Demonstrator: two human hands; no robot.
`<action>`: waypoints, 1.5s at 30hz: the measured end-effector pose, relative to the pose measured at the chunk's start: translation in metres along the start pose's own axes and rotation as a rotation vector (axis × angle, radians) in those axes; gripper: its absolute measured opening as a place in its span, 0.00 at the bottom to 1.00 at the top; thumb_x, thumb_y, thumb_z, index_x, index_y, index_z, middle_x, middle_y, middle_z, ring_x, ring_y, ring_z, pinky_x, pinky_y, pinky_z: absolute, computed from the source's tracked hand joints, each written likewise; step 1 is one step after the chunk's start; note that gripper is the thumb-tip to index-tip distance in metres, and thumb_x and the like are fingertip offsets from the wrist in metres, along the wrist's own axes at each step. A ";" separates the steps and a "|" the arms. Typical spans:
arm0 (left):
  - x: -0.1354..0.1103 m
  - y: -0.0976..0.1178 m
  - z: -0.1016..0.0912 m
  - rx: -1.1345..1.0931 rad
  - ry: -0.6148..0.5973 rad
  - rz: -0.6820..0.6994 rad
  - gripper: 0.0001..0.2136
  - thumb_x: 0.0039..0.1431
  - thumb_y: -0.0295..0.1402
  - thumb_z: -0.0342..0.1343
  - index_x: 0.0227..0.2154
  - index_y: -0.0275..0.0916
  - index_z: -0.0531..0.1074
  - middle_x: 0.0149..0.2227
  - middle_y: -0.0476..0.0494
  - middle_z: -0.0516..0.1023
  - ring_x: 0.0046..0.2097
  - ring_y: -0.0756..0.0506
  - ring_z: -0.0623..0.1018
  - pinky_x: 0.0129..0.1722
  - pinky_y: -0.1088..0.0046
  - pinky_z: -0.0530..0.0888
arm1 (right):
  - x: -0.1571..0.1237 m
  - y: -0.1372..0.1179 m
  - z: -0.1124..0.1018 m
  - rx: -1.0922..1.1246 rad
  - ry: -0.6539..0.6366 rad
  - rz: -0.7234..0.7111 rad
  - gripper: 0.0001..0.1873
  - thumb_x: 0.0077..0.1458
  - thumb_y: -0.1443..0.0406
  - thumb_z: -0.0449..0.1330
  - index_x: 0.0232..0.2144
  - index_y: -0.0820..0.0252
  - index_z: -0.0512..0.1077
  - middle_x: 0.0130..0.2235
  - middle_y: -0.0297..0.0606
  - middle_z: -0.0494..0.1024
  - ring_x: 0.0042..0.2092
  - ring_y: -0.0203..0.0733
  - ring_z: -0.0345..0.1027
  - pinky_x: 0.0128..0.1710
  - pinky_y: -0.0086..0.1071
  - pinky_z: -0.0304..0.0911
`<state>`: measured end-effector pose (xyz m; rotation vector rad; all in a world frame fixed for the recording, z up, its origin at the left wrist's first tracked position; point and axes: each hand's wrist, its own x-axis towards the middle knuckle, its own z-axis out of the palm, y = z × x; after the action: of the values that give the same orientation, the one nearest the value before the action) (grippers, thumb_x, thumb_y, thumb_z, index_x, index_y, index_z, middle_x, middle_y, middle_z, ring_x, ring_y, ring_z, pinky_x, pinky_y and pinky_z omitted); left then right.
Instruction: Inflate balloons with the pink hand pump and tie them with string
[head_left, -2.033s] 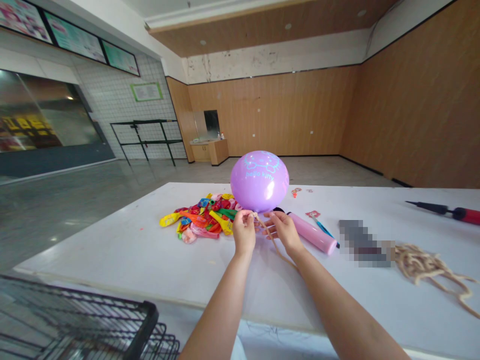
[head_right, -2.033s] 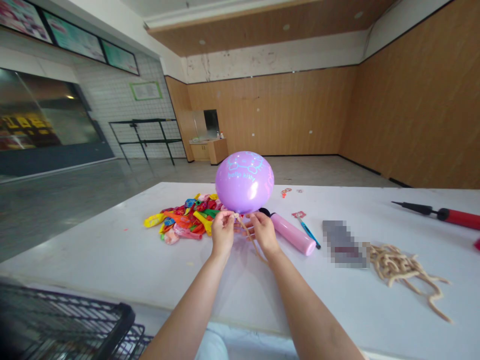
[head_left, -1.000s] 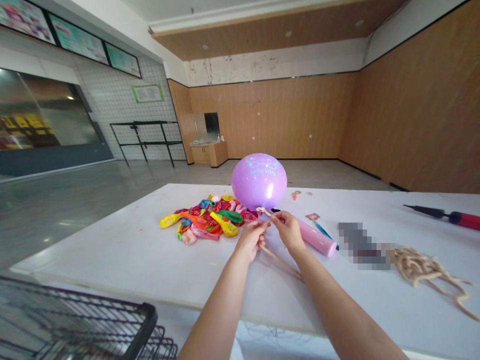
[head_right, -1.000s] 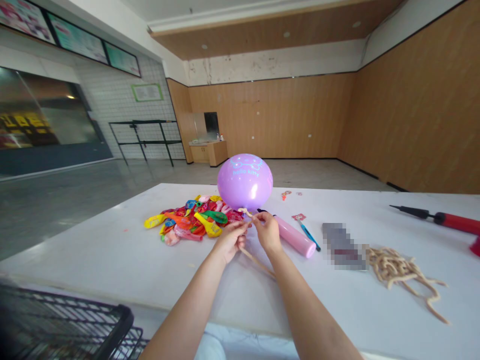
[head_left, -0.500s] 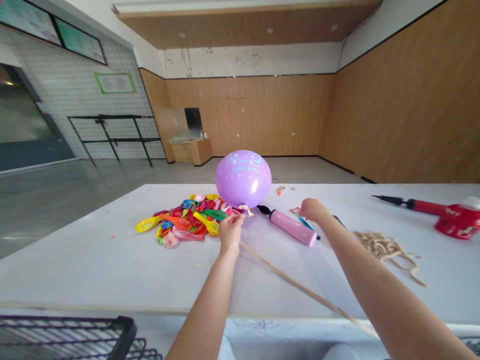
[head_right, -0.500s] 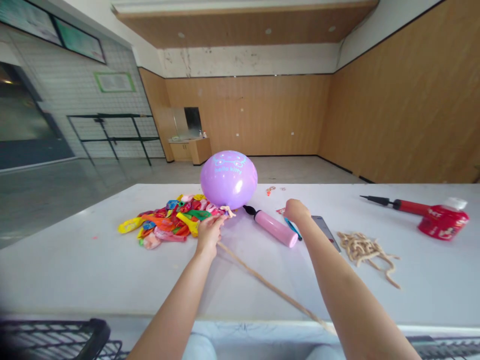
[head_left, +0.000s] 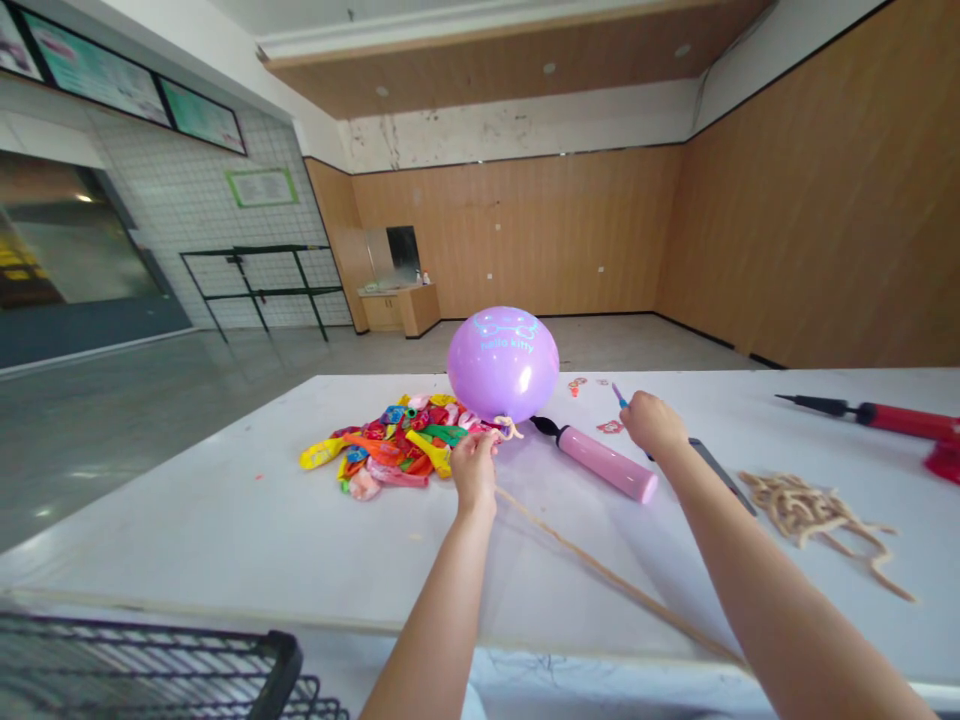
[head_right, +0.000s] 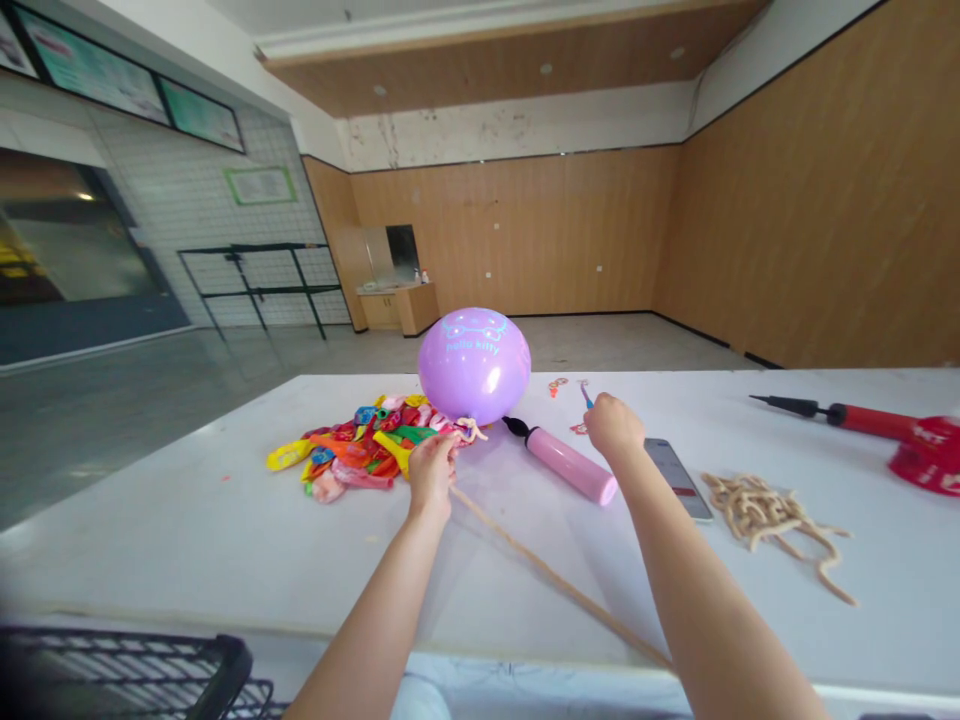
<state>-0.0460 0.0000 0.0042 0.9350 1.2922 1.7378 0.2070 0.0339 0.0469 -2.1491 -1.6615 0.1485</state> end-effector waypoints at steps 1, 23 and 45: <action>0.001 -0.002 -0.001 0.006 0.011 0.041 0.12 0.44 0.40 0.59 0.27 0.34 0.74 0.20 0.54 0.67 0.17 0.57 0.60 0.16 0.80 0.55 | -0.006 -0.009 -0.003 0.108 0.057 -0.031 0.11 0.57 0.69 0.50 0.40 0.66 0.70 0.41 0.55 0.78 0.42 0.50 0.75 0.38 0.37 0.67; -0.005 0.006 -0.004 -0.068 0.144 0.570 0.12 0.51 0.41 0.62 0.29 0.35 0.74 0.30 0.43 0.76 0.32 0.48 0.76 0.34 0.72 0.73 | -0.115 -0.081 0.056 0.652 0.084 -0.542 0.06 0.54 0.64 0.54 0.28 0.57 0.70 0.28 0.35 0.76 0.30 0.40 0.68 0.29 0.30 0.56; -0.027 0.017 0.007 -0.068 -0.458 0.114 0.23 0.46 0.48 0.64 0.39 0.35 0.74 0.17 0.53 0.67 0.18 0.55 0.64 0.16 0.80 0.55 | -0.103 -0.072 0.050 0.815 0.162 -0.550 0.10 0.57 0.62 0.55 0.36 0.55 0.76 0.37 0.37 0.81 0.37 0.42 0.73 0.38 0.31 0.65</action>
<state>-0.0306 -0.0245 0.0190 1.2961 0.8908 1.5196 0.0969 -0.0365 0.0125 -1.0518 -1.6385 0.3916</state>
